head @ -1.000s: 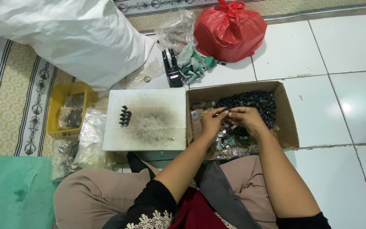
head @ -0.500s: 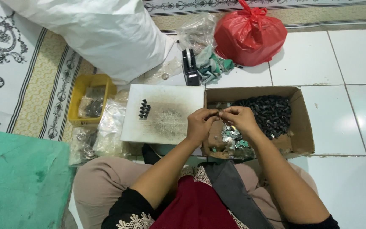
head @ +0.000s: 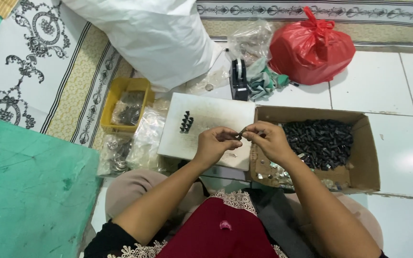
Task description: The person sits on the floor and assembles small black plastic components with metal parts. They pick items from a cardboard box, connect them by hand, and place the assembled units onto a white board. The person repeats this process continuously throughout the clip.
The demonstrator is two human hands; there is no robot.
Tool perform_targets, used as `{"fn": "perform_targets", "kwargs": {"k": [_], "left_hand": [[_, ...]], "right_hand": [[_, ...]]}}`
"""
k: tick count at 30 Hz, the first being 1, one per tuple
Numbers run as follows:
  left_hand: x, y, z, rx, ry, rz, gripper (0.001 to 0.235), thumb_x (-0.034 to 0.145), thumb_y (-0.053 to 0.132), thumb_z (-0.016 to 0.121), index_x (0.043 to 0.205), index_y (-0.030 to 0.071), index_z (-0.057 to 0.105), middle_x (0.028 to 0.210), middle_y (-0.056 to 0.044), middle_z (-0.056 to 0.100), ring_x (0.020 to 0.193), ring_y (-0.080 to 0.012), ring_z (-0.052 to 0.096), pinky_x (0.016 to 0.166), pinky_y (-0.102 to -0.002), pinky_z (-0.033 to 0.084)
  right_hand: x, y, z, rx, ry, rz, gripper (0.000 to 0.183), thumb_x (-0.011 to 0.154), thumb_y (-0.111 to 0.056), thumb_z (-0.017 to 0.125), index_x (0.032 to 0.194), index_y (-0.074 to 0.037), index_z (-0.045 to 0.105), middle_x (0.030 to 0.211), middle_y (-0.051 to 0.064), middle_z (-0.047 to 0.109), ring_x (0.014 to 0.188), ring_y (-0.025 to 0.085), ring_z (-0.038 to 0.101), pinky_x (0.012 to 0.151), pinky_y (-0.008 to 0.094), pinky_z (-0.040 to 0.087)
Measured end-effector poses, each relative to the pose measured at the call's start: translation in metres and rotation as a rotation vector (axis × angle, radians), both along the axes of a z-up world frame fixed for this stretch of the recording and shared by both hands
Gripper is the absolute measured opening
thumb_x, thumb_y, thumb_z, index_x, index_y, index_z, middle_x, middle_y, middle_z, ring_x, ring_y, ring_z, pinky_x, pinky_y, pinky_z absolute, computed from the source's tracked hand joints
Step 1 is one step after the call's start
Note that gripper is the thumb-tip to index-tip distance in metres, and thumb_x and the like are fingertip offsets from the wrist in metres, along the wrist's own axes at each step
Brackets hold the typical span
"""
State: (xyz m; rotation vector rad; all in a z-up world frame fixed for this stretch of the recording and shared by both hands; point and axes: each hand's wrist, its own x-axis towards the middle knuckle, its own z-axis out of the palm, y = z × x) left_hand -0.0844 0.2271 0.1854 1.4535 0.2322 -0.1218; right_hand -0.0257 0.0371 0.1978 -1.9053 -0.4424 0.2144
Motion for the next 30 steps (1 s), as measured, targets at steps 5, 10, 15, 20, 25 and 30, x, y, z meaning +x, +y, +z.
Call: {"fn": "perform_targets", "kwargs": {"k": [5, 10, 15, 20, 25, 30], "left_hand": [[-0.004, 0.019, -0.004, -0.01, -0.013, 0.082, 0.029, 0.076, -0.001, 0.086, 0.102, -0.006, 0.074, 0.091, -0.026, 0.076, 0.082, -0.0273, 0.077, 0.071, -0.033, 0.067], [-0.003, 0.03, -0.006, -0.02, -0.007, 0.13, 0.026, 0.076, -0.001, 0.086, 0.099, -0.006, 0.075, 0.091, -0.026, 0.076, 0.082, -0.0261, 0.077, 0.07, -0.032, 0.067], [0.005, 0.04, -0.022, -0.064, 0.002, 0.136, 0.024, 0.077, -0.002, 0.085, 0.098, -0.006, 0.076, 0.091, -0.026, 0.076, 0.082, -0.0283, 0.077, 0.071, -0.034, 0.067], [0.01, 0.052, -0.028, -0.075, 0.007, 0.168, 0.026, 0.074, -0.002, 0.087, 0.097, -0.006, 0.076, 0.091, -0.027, 0.076, 0.08, -0.0286, 0.077, 0.071, -0.035, 0.067], [0.018, 0.066, -0.017, -0.039, -0.013, 0.218, 0.022, 0.076, -0.003, 0.086, 0.096, -0.004, 0.078, 0.091, -0.027, 0.076, 0.08, -0.0278, 0.077, 0.071, -0.036, 0.067], [0.03, 0.087, -0.008, -0.046, -0.123, 0.343, 0.018, 0.079, -0.004, 0.085, 0.096, -0.001, 0.079, 0.09, -0.026, 0.076, 0.08, -0.0254, 0.077, 0.072, -0.036, 0.068]], "right_hand": [[0.003, 0.02, 0.007, -0.026, -0.017, 0.076, 0.008, 0.09, -0.007, 0.076, 0.096, -0.004, 0.08, 0.078, 0.013, 0.074, 0.076, 0.02, 0.071, 0.065, 0.03, 0.062], [0.007, 0.034, 0.011, -0.067, -0.04, 0.106, 0.008, 0.091, -0.006, 0.075, 0.097, -0.004, 0.08, 0.079, 0.013, 0.074, 0.076, 0.02, 0.071, 0.064, 0.032, 0.062], [0.017, 0.046, 0.011, -0.171, -0.12, 0.188, 0.01, 0.091, -0.009, 0.075, 0.098, -0.005, 0.08, 0.081, 0.014, 0.075, 0.077, 0.024, 0.071, 0.064, 0.035, 0.062], [0.027, 0.066, 0.033, -0.362, -0.172, 0.316, 0.01, 0.089, -0.01, 0.074, 0.096, -0.004, 0.079, 0.082, 0.015, 0.076, 0.079, 0.032, 0.074, 0.069, 0.043, 0.062], [0.044, 0.091, 0.043, -0.426, -0.16, 0.373, 0.012, 0.087, -0.014, 0.076, 0.093, -0.005, 0.08, 0.081, 0.016, 0.078, 0.08, 0.034, 0.074, 0.075, 0.046, 0.06], [0.045, 0.121, 0.048, -0.14, 0.122, 0.127, 0.017, 0.086, -0.004, 0.077, 0.102, -0.002, 0.08, 0.082, 0.02, 0.078, 0.074, 0.025, 0.077, 0.064, 0.033, 0.065]]}}
